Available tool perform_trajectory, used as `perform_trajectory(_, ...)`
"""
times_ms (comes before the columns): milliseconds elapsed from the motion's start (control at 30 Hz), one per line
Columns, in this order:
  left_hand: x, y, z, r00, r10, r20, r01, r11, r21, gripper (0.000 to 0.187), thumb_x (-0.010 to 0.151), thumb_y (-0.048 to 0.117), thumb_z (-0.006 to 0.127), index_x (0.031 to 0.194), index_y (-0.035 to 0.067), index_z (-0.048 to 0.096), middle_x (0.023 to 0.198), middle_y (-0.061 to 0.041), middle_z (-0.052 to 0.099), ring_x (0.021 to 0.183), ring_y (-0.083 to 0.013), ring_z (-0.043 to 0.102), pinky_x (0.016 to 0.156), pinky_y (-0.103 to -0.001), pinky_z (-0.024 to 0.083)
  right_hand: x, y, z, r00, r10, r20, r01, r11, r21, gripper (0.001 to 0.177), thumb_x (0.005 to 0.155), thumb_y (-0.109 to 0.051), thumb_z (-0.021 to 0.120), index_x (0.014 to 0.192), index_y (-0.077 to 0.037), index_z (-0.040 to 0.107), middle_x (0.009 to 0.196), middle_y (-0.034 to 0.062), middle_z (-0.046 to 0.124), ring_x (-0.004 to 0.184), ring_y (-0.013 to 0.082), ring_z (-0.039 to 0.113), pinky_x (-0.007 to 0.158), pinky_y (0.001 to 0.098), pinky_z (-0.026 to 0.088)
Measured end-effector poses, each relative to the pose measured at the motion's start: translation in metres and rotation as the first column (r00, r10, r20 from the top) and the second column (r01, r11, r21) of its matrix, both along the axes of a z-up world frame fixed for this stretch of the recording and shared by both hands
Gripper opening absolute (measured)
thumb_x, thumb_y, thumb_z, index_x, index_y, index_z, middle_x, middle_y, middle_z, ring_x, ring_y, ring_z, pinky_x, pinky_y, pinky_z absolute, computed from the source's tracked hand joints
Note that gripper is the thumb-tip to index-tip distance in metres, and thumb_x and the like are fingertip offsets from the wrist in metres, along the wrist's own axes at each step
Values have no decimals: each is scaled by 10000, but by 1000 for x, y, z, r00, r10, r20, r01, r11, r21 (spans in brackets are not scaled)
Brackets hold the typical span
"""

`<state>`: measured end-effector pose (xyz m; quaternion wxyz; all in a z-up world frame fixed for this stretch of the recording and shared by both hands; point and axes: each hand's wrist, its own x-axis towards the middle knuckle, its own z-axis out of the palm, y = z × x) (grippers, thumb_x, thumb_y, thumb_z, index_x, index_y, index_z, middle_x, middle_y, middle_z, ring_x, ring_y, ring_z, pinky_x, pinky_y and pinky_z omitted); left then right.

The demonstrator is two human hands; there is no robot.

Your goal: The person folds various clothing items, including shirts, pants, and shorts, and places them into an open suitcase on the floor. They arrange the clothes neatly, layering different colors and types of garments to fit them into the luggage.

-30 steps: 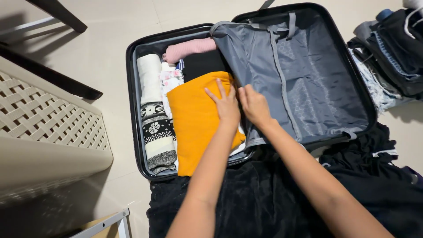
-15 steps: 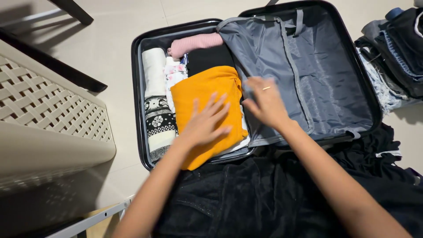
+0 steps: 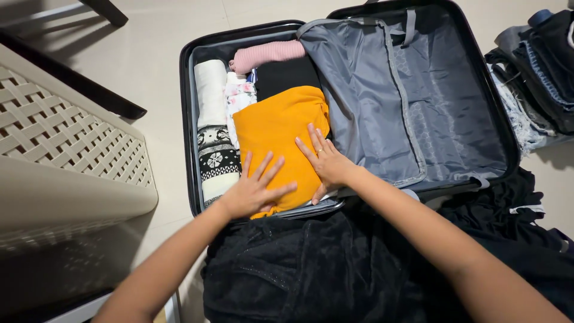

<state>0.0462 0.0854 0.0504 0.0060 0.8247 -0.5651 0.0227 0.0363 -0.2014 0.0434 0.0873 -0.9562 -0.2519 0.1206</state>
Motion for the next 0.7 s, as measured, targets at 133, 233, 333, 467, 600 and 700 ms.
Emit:
perform_trajectory(133, -3, 12, -19, 996, -37, -76, 23, 986, -167, 800, 848, 608, 674, 1557, 432, 349, 1683, -191, 145, 1539, -481, 113, 1119, -796, 97, -2, 2, 1, 999, -36, -38, 36, 999, -14, 1693, 372, -699, 947, 1601, -120, -64, 1554, 459, -151, 1506, 577, -30, 1225, 556, 174)
perform_trajectory(233, -3, 10, -30, 993, -53, -101, 36, 986, -162, 799, 843, 620, 632, 1556, 413, 336, 1668, -205, 131, 1525, -494, 89, 1102, -818, 76, -5, 2, -4, 998, -45, -38, 44, 999, -13, 1680, 390, -717, 933, 1599, -120, -69, 1559, 463, -147, 1503, 578, -32, 1219, 567, 172)
perform_trajectory(333, -6, 8, -40, 1000, -23, -10, 21, 992, -123, 815, 867, 607, 615, 1586, 397, 291, 1684, -184, 108, 1539, -483, 69, 1110, -827, 60, -2, 0, -4, 1000, -18, 3, 18, 1000, -5, 1687, 386, -737, 923, 1590, -102, -74, 1543, 474, -135, 1499, 590, -35, 1215, 583, 168)
perform_trajectory(467, -8, 14, -47, 989, -99, 109, 111, 988, -110, 868, 898, 647, 616, 1624, 375, 224, 1715, -111, 87, 1562, -433, 63, 1096, -845, 39, -3, -3, -7, 1000, 3, 11, -3, 1000, -14, 1681, 398, -767, 901, 1588, -99, -81, 1536, 483, -128, 1501, 589, -35, 1211, 591, 167)
perform_trajectory(600, -4, 10, -29, 988, -125, 87, 130, 989, -63, 915, 865, 605, 664, 1625, 400, 197, 1719, -92, 93, 1566, -422, 53, 1104, -844, 37, 6, -6, -4, 993, 4, -114, -4, 1000, -3, 1674, 410, -771, 898, 1592, -131, -100, 1533, 481, -154, 1496, 574, -63, 1228, 556, 152)
perform_trajectory(700, -3, 6, -1, 992, -104, -68, 110, 990, 92, 992, 799, 543, 718, 1614, 401, 171, 1712, -80, 81, 1562, -417, 47, 1102, -831, 45, 17, -6, 3, 968, -28, -250, 15, 998, -54, 1629, 491, -808, 862, 1621, -177, -126, 1563, 475, -186, 1500, 557, -49, 1235, 537, 163)
